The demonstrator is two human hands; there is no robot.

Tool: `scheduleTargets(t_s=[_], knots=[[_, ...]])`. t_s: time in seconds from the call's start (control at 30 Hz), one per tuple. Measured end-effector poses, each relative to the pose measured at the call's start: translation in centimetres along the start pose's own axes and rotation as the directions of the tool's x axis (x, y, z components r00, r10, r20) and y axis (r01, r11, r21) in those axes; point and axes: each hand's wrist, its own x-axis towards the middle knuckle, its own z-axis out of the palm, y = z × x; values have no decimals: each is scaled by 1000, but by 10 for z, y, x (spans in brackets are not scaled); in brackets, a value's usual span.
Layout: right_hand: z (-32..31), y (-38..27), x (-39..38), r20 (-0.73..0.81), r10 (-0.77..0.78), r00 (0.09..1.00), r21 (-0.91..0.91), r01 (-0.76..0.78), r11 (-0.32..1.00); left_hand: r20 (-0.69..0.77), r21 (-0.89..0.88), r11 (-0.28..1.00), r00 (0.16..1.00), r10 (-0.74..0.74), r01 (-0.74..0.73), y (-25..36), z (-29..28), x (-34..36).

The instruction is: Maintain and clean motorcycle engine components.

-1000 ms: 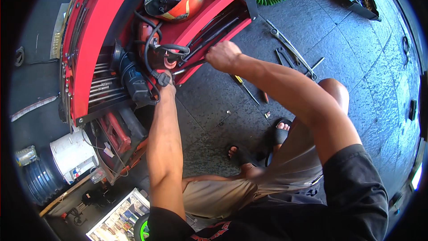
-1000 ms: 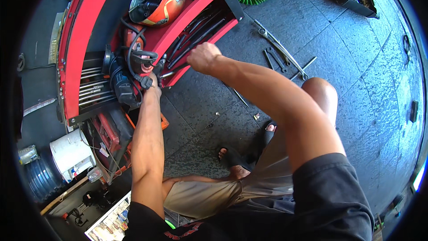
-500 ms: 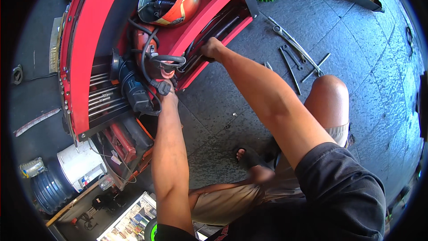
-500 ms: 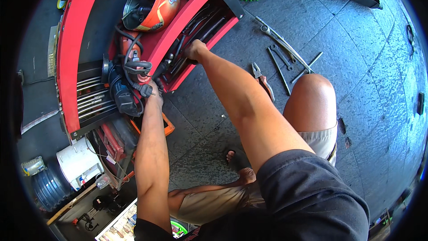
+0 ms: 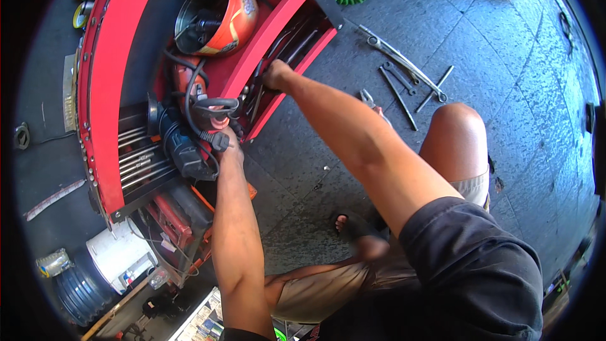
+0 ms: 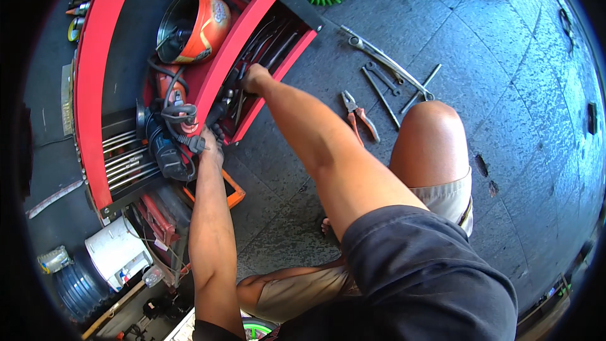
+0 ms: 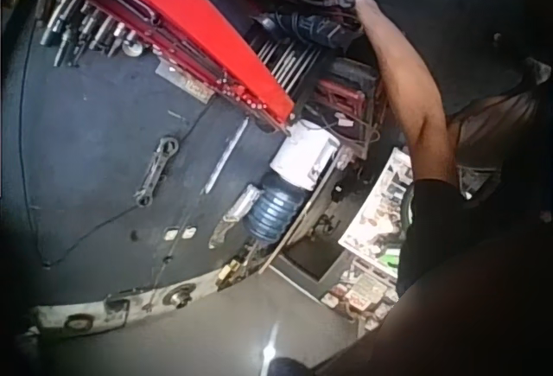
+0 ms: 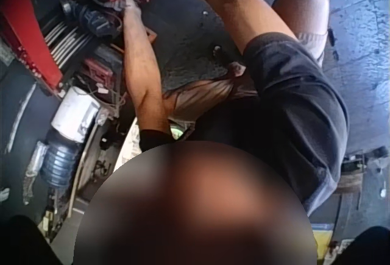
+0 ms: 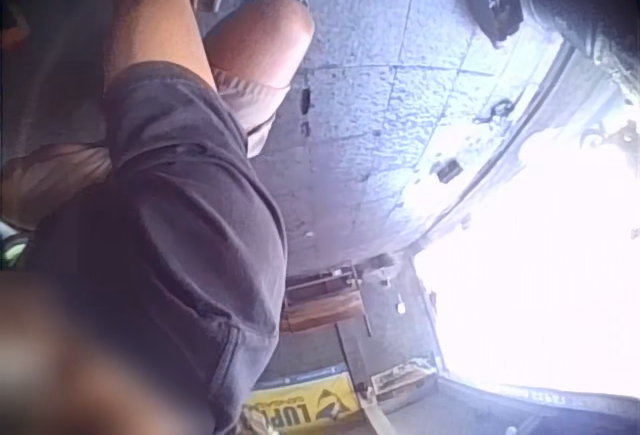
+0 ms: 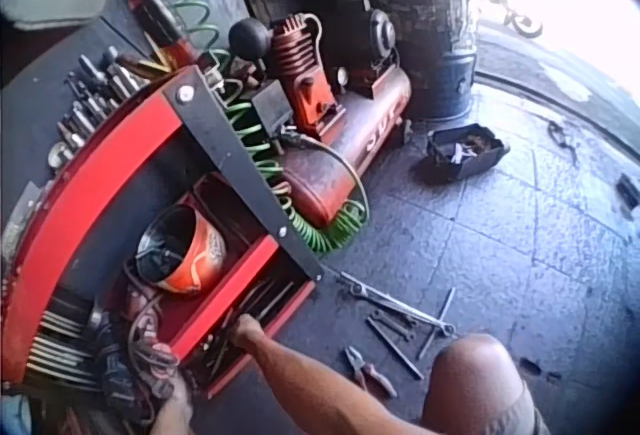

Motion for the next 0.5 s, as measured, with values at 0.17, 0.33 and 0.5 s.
scheduleTargets(t_s=[0.17, 0.33, 0.5], knots=[[-15, 59, 10, -189, -2, 982, -118, -21, 993, 141, -62, 997, 989, -43, 52, -8, 62, -22], [56, -40, -93, -130, 157, 979, 388, -95, 917, -330, 332, 933, 944, -25, 141, -22, -12, -36], [76, -4, -185, -244, 286, 927, 584, -95, 806, -291, 604, 778, 957, 11, 175, -55, -30, -51]])
